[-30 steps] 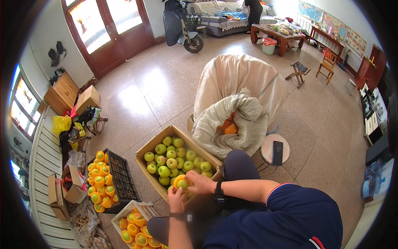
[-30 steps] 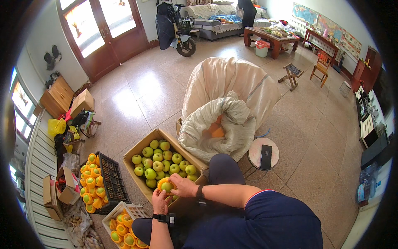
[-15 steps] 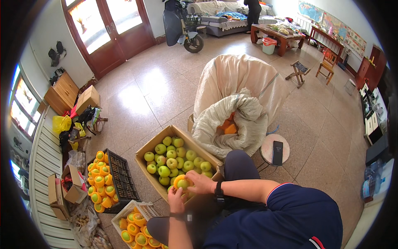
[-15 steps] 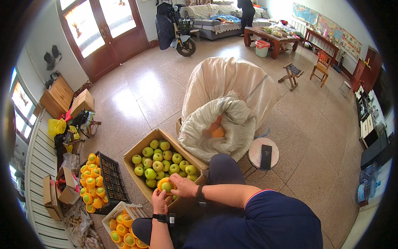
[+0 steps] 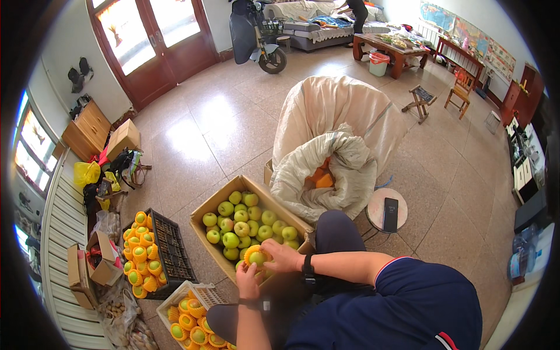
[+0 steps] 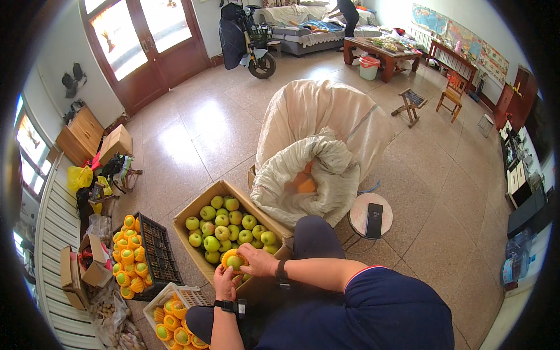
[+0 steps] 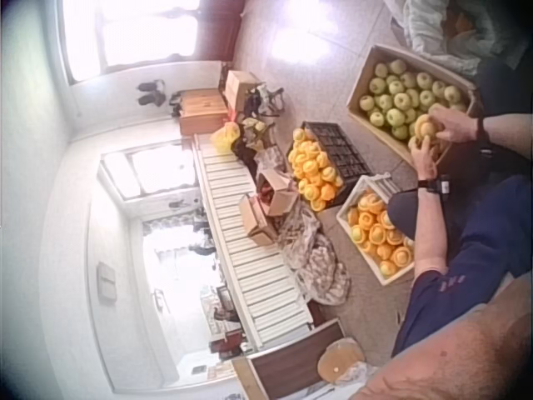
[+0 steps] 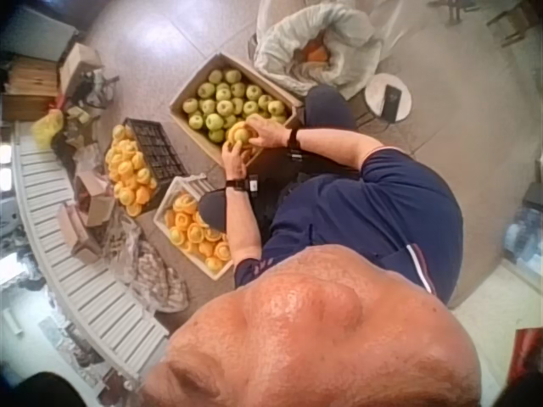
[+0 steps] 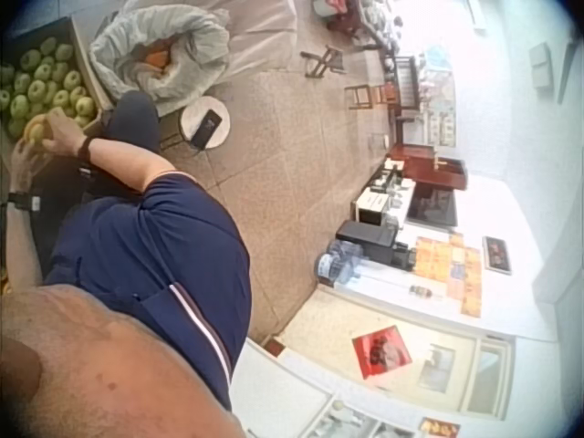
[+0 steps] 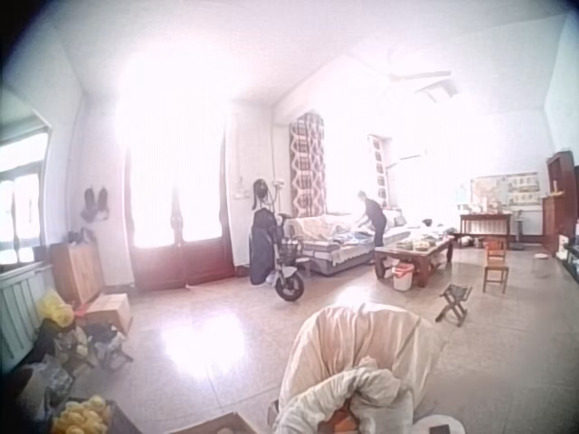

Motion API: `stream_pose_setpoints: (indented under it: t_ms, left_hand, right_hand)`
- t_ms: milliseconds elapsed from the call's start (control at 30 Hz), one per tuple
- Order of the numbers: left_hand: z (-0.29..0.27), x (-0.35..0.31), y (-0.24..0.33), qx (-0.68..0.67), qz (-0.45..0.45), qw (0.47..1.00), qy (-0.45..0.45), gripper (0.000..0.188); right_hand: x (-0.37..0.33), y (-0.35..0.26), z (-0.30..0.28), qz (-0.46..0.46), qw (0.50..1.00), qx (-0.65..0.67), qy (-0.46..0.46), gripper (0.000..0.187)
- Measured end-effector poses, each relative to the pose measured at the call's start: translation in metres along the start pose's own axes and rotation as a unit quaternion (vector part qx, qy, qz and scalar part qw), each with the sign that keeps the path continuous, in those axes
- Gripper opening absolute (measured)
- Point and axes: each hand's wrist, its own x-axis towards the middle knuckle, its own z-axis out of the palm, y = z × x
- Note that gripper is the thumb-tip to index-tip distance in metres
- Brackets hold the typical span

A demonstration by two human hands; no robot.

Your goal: The person picks up apples from a box, slides them into yellow foam sleeves, and places the sleeved apples into a separate crate.

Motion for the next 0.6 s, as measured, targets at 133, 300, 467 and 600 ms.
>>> stream_pose_setpoints:
  t_ms: [133, 300, 467, 600]
  left_hand:
    - [0.001, 0.0, 0.0, 0.001, 0.002, 1.0, 0.006, 0.034]
    - [0.002, 0.0, 0.003, -0.002, 0.001, 1.0, -0.005, 0.035]
    - [-0.003, 0.002, -0.007, 0.018, -0.008, 0.999, 0.025, 0.039]
    - [-0.002, 0.002, -0.004, -0.003, -0.008, 1.0, 0.025, 0.044]
  right_hand:
    - [0.0, 0.0, -0.001, 0.005, 1.0, 0.006, -0.002, 0.05]
    - [0.001, -0.001, -0.002, 0.012, 1.0, 0.024, -0.007, 0.05]
    - [-0.005, -0.001, 0.0, 0.002, 1.0, 0.011, 0.007, 0.049]
    - [0.0, 0.0, -0.001, 0.019, 0.999, 0.034, -0.019, 0.049]
